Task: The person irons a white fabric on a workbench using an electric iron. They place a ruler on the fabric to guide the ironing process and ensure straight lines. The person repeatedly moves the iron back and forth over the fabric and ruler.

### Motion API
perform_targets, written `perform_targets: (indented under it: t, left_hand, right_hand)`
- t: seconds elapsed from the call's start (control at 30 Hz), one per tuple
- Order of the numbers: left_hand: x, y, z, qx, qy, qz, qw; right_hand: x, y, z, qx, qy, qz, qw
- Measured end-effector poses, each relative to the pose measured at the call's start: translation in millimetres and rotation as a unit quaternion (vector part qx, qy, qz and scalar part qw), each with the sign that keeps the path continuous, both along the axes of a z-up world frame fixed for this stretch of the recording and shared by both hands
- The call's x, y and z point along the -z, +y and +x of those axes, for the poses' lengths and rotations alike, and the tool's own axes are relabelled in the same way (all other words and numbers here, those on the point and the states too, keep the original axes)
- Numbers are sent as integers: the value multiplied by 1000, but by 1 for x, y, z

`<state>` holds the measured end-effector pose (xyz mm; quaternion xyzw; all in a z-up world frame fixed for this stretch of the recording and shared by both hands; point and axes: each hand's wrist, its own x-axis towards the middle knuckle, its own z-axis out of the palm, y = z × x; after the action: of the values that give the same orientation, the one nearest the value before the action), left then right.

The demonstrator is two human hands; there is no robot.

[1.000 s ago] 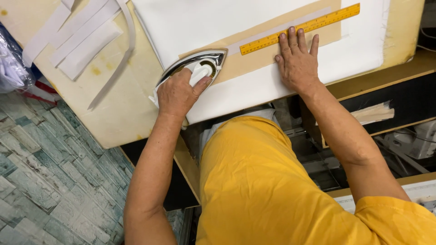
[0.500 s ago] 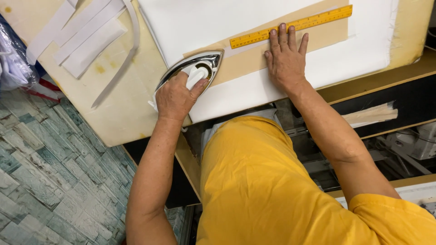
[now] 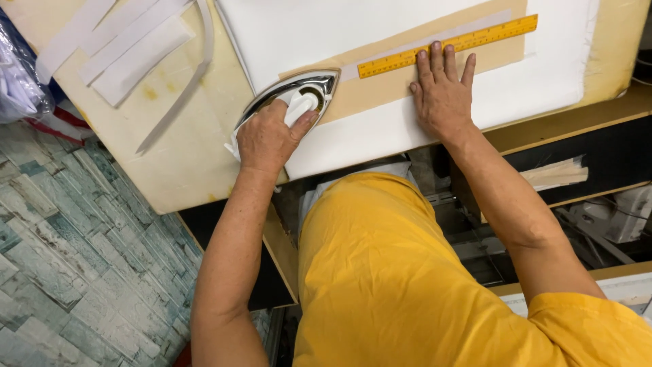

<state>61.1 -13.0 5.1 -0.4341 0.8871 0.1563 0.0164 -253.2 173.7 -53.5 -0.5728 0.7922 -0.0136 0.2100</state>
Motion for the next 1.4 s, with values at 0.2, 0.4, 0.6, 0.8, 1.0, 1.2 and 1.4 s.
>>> perform_targets:
  t: [0.2, 0.4, 0.6, 0.8, 1.0, 1.2, 1.4]
  left_hand:
    - [-10, -2, 2, -21, -29, 72, 997]
    - [-9, 5, 29, -44, -9, 49, 998]
    - [-7, 8, 48, -42, -5, 26, 999]
    - [-11, 10, 50, -50, -4, 26, 998]
    - [-7, 10, 50, -53, -7, 23, 998]
    - [-4, 13, 49, -60, 6, -8, 998]
    - [-15, 8, 28, -90, 3, 20, 996]
  right_hand:
    - [-3, -3, -1, -4, 7, -16, 1000]
    - [5, -11, 13, 19, 11, -7, 1000]
    - [18, -30, 42, -3, 36, -48, 998]
    - [14, -43, 56, 6, 20, -22, 1000]
    - [12, -43, 55, -1, 30, -32, 999]
    - [13, -41, 53, -4, 30, -41, 999]
    - [12, -40, 52, -10, 32, -43, 998]
